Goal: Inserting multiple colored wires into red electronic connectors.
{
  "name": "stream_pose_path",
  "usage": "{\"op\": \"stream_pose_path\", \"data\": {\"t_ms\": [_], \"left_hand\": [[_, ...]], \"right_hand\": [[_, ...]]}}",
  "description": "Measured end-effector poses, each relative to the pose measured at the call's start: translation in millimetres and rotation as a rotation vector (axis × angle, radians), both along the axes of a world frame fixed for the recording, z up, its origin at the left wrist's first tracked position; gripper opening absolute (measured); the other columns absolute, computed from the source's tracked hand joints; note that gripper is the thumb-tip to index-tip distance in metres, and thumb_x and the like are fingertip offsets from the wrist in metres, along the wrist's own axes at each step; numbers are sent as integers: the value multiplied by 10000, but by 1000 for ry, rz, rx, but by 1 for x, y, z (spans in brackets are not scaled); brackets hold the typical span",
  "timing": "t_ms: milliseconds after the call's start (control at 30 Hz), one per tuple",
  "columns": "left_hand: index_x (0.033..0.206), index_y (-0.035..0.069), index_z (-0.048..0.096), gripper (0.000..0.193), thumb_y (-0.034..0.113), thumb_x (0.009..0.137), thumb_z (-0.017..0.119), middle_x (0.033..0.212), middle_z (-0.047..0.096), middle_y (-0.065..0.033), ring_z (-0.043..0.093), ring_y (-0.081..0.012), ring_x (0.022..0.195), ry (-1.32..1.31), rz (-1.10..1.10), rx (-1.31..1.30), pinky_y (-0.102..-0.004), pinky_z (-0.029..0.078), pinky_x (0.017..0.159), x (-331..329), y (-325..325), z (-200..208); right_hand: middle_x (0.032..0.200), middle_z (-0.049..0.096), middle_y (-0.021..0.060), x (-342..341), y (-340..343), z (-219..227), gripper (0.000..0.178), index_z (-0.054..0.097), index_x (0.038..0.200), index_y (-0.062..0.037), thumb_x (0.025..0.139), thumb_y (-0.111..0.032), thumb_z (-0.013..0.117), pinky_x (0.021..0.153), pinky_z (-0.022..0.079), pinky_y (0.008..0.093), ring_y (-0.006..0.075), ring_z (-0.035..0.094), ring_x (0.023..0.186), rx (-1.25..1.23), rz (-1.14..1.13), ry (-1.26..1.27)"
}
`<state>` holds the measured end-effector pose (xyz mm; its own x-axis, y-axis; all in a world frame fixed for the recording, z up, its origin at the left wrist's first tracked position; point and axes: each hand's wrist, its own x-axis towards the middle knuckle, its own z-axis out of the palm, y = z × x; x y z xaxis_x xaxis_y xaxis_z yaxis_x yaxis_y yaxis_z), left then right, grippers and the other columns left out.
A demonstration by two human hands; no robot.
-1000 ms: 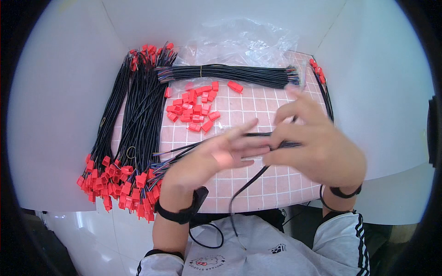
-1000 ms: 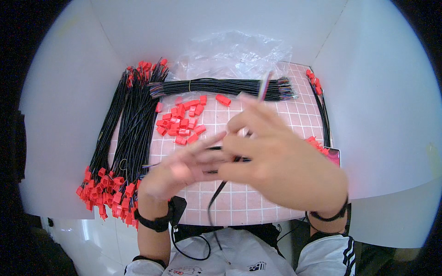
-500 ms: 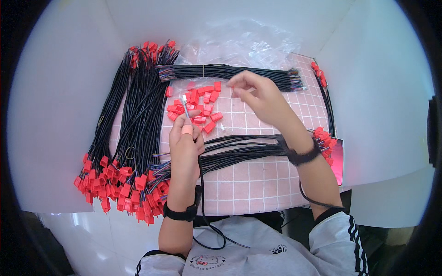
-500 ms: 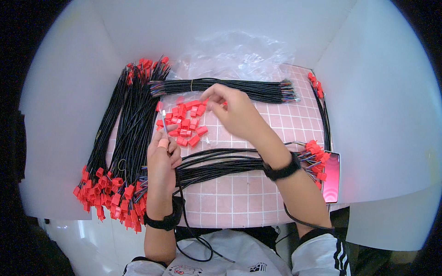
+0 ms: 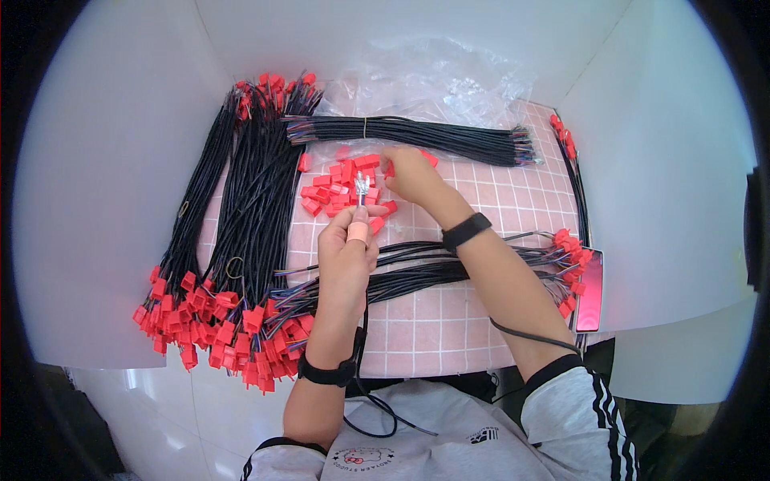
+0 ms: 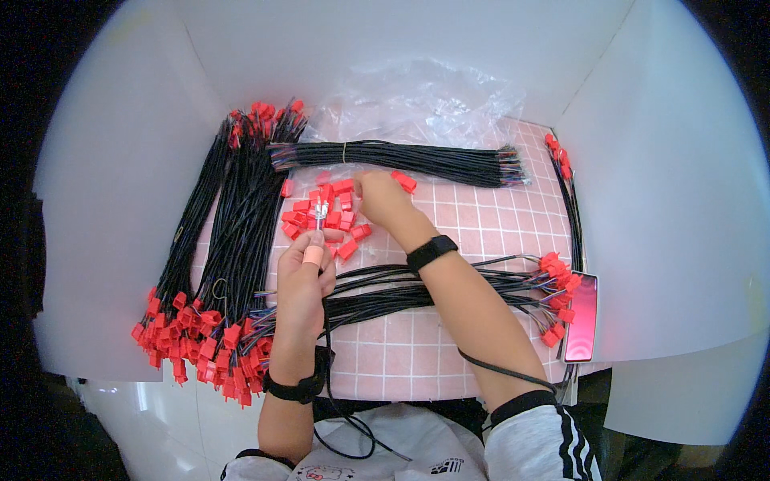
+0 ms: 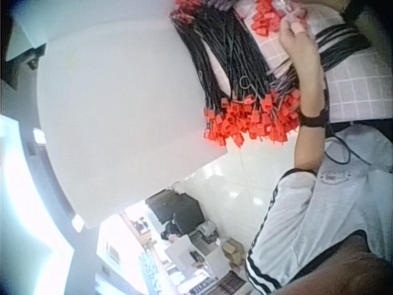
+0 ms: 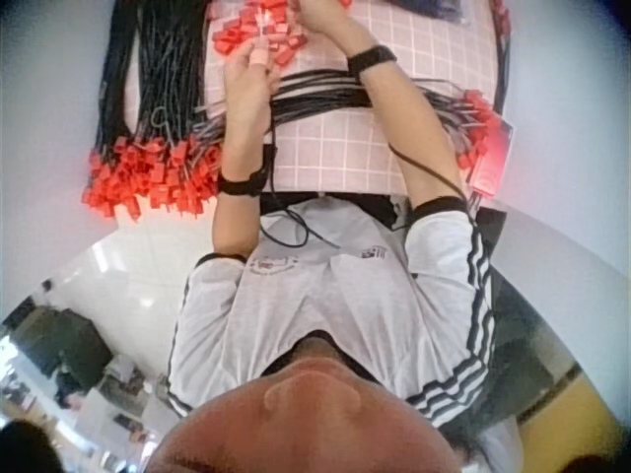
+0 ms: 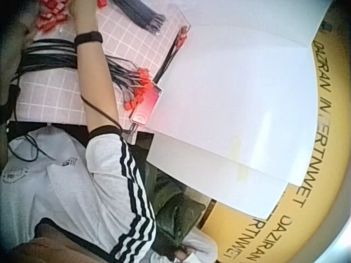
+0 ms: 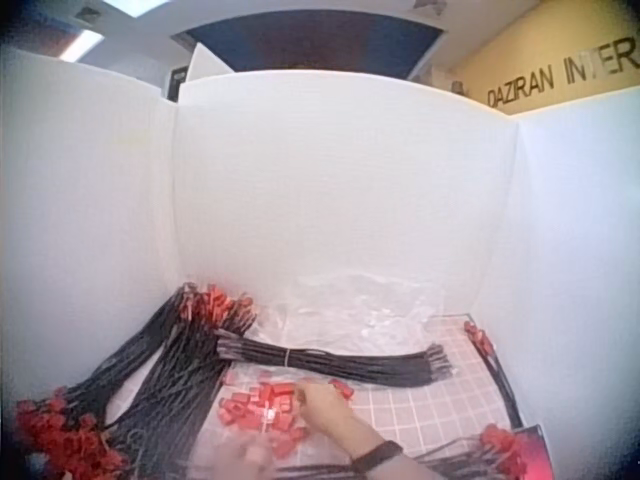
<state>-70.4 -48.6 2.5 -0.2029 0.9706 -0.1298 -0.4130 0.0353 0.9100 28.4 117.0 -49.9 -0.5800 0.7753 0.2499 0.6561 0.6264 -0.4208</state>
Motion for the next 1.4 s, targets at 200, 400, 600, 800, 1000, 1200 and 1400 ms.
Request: {"op": "stream_pose_path", "data": {"t_ms": [200, 400, 600, 800, 1000, 1200, 1400], "left_hand": [[1051, -36, 532, 276, 144, 902, 384, 536, 390, 40, 360, -33, 408, 204, -78, 106, -179, 240, 372, 10, -20, 42], [1010, -6, 409, 167, 98, 889, 359, 588, 467, -30, 461, -83, 438, 238, -173, 154, -204, 329, 413, 35, -5, 55], [934, -44, 505, 164, 87, 856, 444, 731, 567, -70, 553, -105, 601, 277, -245, 187, -205, 427, 502, 62, 29, 45], [838, -21, 588, 94, 47, 774, 575, 750, 585, -35, 568, -104, 677, 194, -359, 158, -221, 458, 642, 71, 61, 23], [868, -21, 584, 128, 76, 783, 581, 797, 588, -46, 572, -122, 748, 268, -355, 210, -237, 452, 725, 73, 68, -6], [747, 26, 517, 72, 53, 791, 567, 900, 597, -108, 604, -206, 861, 19, -396, 109, -306, 507, 694, 74, 60, 2], [790, -42, 574, 41, -5, 772, 572, 1045, 554, -149, 586, -175, 887, 217, -365, 191, -238, 473, 699, 67, 58, -8]], "right_hand": [[888, 606, 93, 43, -49, 78, 143, 591, 875, -3, 739, -47, 600, 723, 465, 256, 143, 572, 815, -730, 127, 716], [949, 586, 124, 89, -98, 95, 186, 537, 954, 27, 779, -31, 569, 769, 475, 275, 166, 582, 836, -765, 114, 1018], [919, 589, 130, 113, -101, 84, 186, 516, 986, 35, 815, -37, 529, 702, 493, 262, 164, 591, 798, -736, -4, 1286], [892, 596, 110, 130, -86, 53, 190, 519, 999, 26, 854, -96, 506, 647, 477, 233, 138, 580, 727, -587, -96, 1378], [850, 604, 95, 122, -91, 45, 204, 518, 991, 11, 853, -138, 531, 602, 453, 222, 113, 563, 695, -539, -164, 1318], [807, 607, 88, 124, -95, 44, 205, 530, 980, 7, 851, -152, 537, 581, 442, 216, 110, 557, 648, -517, -205, 1275], [812, 604, 75, 116, -100, 50, 167, 487, 946, -22, 814, -75, 576, 587, 434, 205, 100, 564, 698, -472, -215, 1320]]}}
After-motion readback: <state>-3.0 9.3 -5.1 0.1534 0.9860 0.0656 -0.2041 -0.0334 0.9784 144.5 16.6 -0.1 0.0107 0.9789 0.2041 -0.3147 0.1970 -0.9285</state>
